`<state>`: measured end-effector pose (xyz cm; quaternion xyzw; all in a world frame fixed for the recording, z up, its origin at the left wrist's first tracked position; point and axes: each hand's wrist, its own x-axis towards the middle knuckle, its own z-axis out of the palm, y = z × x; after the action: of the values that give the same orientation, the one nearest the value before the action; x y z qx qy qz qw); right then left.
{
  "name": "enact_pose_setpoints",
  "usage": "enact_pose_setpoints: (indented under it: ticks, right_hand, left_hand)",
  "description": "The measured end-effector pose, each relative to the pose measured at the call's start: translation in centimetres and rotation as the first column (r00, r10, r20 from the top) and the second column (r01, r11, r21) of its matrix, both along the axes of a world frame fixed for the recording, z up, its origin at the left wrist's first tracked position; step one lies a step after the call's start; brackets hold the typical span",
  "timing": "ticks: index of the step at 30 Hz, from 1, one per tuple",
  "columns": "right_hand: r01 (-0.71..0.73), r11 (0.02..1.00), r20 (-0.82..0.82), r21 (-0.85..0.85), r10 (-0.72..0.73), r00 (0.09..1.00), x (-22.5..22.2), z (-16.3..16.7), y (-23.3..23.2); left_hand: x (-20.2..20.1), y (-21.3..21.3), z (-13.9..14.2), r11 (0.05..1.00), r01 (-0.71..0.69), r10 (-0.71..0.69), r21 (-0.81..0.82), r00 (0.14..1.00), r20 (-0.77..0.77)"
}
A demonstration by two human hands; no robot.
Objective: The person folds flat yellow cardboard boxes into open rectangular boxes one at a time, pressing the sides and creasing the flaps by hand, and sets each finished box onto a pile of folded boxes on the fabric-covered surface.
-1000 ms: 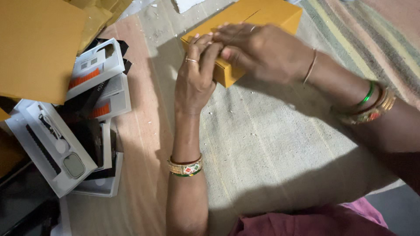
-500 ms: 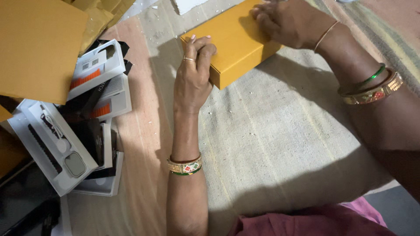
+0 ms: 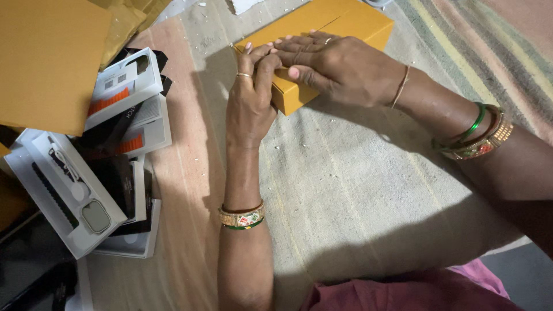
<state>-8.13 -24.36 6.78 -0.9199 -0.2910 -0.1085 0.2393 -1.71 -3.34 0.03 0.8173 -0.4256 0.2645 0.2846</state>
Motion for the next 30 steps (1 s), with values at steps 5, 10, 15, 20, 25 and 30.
enact_pose_setpoints:
  ticks: [5, 10, 15, 20, 25, 30]
  right_hand:
    - [0.119, 0.993, -0.070, -0.007, -0.119, 0.990, 0.5, -0.9, -1.5]
    - [0.318, 0.943, -0.114, -0.093, -0.327, 0.938, 2.9, -2.7, -6.0]
    - [0.324, 0.940, -0.015, -0.109, -0.328, 0.945, 4.0, -4.3, -8.9]
    - [0.339, 0.916, 0.065, -0.215, -0.332, 0.941, 2.9, -3.8, -6.4]
    - [0.101, 0.995, -0.036, -0.009, -0.101, 0.994, 0.8, -1.5, -1.8]
    - [-0.041, 0.999, -0.034, -0.010, 0.041, 0.999, 0.9, -0.7, -0.4]
  left_hand:
    - [-0.1, 0.0, 0.2, 1.000, 0.002, -0.002, 0.019, 1.000, -0.010]
    - [-0.1, 0.0, 0.4, 0.999, -0.006, 0.006, 0.048, 1.000, -0.002]
    - [-0.3, -0.3, 0.5, 1.000, 0.012, -0.012, 0.010, 1.000, -0.014]
    - [-0.5, -0.1, 0.7, 1.000, 0.000, 0.000, 0.027, 1.000, -0.015]
    - [-0.2, 0.1, 0.4, 1.000, 0.001, -0.001, 0.024, 1.000, 0.008]
    - [0.1, -0.1, -0.3, 0.999, -0.027, 0.027, 0.024, 1.000, 0.012]
